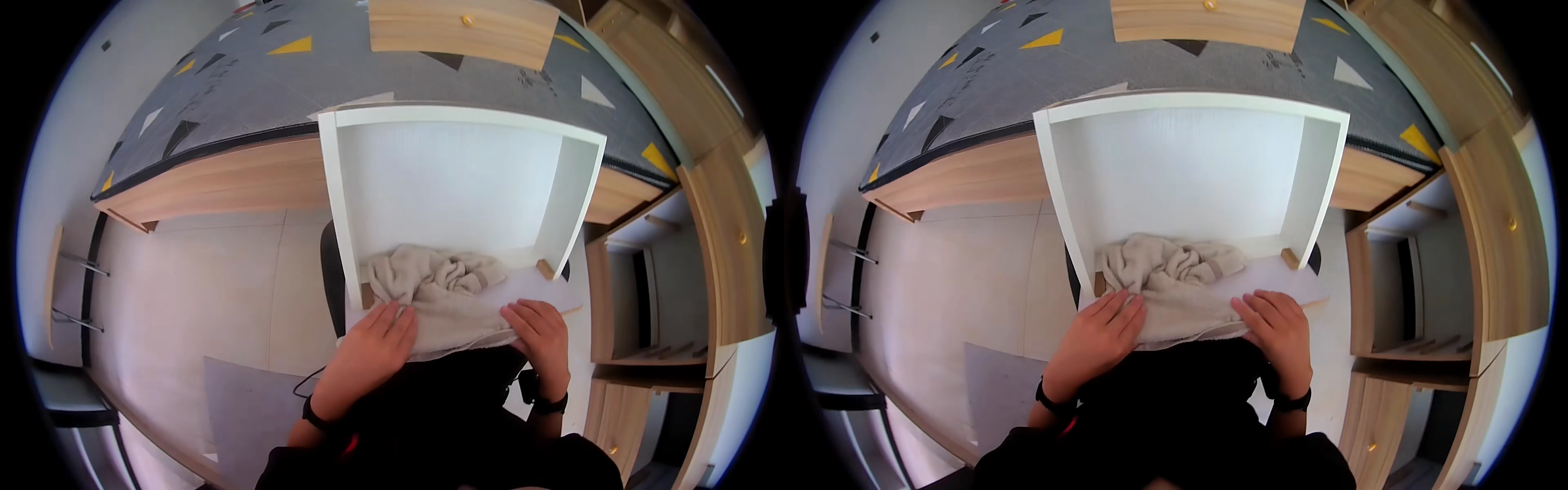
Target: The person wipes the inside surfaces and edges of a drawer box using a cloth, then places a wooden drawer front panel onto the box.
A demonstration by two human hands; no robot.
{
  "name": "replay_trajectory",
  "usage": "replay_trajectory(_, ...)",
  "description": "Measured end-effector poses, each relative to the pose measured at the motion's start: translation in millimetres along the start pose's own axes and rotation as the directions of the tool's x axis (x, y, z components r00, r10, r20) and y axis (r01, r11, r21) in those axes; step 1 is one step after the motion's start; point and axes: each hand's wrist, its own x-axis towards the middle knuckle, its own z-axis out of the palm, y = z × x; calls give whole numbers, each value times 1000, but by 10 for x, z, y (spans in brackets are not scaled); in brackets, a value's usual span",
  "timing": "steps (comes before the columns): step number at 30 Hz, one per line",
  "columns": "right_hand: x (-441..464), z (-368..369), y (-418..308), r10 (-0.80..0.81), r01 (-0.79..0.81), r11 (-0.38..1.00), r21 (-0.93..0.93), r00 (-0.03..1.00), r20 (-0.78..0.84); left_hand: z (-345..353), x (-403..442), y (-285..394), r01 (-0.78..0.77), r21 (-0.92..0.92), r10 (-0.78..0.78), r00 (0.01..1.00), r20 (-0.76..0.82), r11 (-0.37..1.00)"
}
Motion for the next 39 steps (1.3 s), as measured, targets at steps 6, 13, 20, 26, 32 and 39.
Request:
replay_trajectory(6,170,24,98,-82,75,996,-38,961,-262,-155,-42,-169,54,-231,-71,996,-63,971)
replay_trajectory(13,326,-9,-33,-160,138,985,-107,957,-241,-726,-70,-569,134,65,-115,964,-240,989)
replay_trajectory(20,469,245,-440,-224,238,966,98,965,-135,-365,-172,-979,414,177,-270,806,-526,893)
replay_trajectory(26,159,296,112,-16,10,1000,-21,949,-314,390,-152,-806,451,-754,-740,669,-69,478)
replay_trajectory(32,-686,261,871,617,-511,783,354,570,-542,1049,-640,-815,364,-931,-809,552,201,17)
replay_trajectory(39,-692,938,919,846,-131,446,885,385,-370,1746,-1031,-1026,340,-940,-692,676,254,-13)
